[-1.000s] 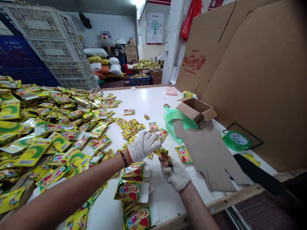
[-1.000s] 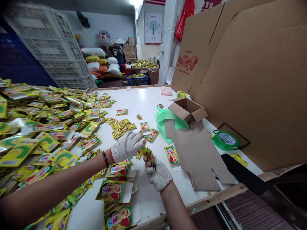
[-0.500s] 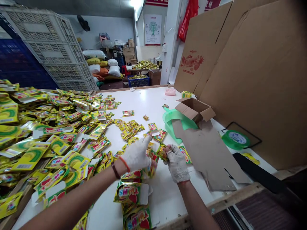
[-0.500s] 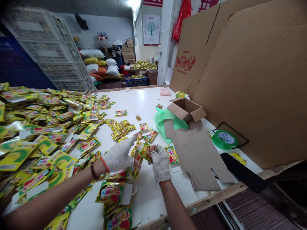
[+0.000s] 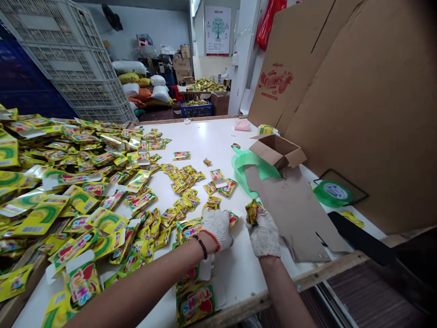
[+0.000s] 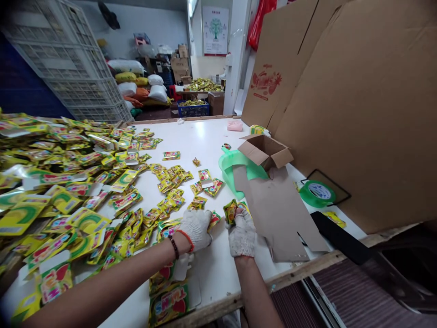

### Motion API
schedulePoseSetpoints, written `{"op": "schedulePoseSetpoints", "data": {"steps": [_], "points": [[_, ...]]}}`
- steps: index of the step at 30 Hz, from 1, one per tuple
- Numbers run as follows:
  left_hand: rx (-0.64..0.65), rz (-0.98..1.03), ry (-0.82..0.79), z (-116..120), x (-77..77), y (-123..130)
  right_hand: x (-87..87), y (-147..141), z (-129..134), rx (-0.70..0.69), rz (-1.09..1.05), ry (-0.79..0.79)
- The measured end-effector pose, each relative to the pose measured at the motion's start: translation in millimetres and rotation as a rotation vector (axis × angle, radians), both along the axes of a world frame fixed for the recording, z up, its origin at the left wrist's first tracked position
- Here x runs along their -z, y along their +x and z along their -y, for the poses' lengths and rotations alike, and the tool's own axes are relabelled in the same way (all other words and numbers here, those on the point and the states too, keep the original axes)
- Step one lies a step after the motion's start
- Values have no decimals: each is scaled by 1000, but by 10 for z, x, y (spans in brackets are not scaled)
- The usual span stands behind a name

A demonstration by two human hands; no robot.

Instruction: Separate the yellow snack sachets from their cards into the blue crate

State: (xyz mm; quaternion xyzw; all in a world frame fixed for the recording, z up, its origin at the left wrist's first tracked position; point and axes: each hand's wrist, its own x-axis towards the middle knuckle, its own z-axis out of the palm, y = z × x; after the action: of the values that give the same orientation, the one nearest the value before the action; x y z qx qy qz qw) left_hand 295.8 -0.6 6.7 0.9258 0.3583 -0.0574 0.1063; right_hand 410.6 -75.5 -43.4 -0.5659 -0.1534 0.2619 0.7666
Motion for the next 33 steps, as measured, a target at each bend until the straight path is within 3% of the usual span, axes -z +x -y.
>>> {"op": "schedulePoseSetpoints", "data": {"steps": [6, 11, 13, 16, 19, 24, 29, 31, 33], "points": [[24, 70, -18, 76, 138, 269, -51, 277, 322, 154, 244, -243], [107, 204, -69, 31, 22, 39, -107, 298, 379, 166, 437, -361], [170, 288, -51, 24, -19, -88, -120, 250, 359, 71, 533, -386], [234, 325, 18, 32, -45, -225, -181, 164, 323, -216, 697, -449], [256, 331, 35, 44, -49, -309, -322, 97, 312, -438, 666, -505], [222, 400, 36, 27, -83, -439, -546, 11, 319, -569, 319, -424], [238, 429, 93, 0, -132, -562, -520, -157, 190, -439, 588, -531], [223, 443, 106, -37, -152, -604, -498, -233, 136, -539, 508, -557], [179, 472, 101, -89, -173, -644, -503, -302, 102, -713, 287, -531]]}}
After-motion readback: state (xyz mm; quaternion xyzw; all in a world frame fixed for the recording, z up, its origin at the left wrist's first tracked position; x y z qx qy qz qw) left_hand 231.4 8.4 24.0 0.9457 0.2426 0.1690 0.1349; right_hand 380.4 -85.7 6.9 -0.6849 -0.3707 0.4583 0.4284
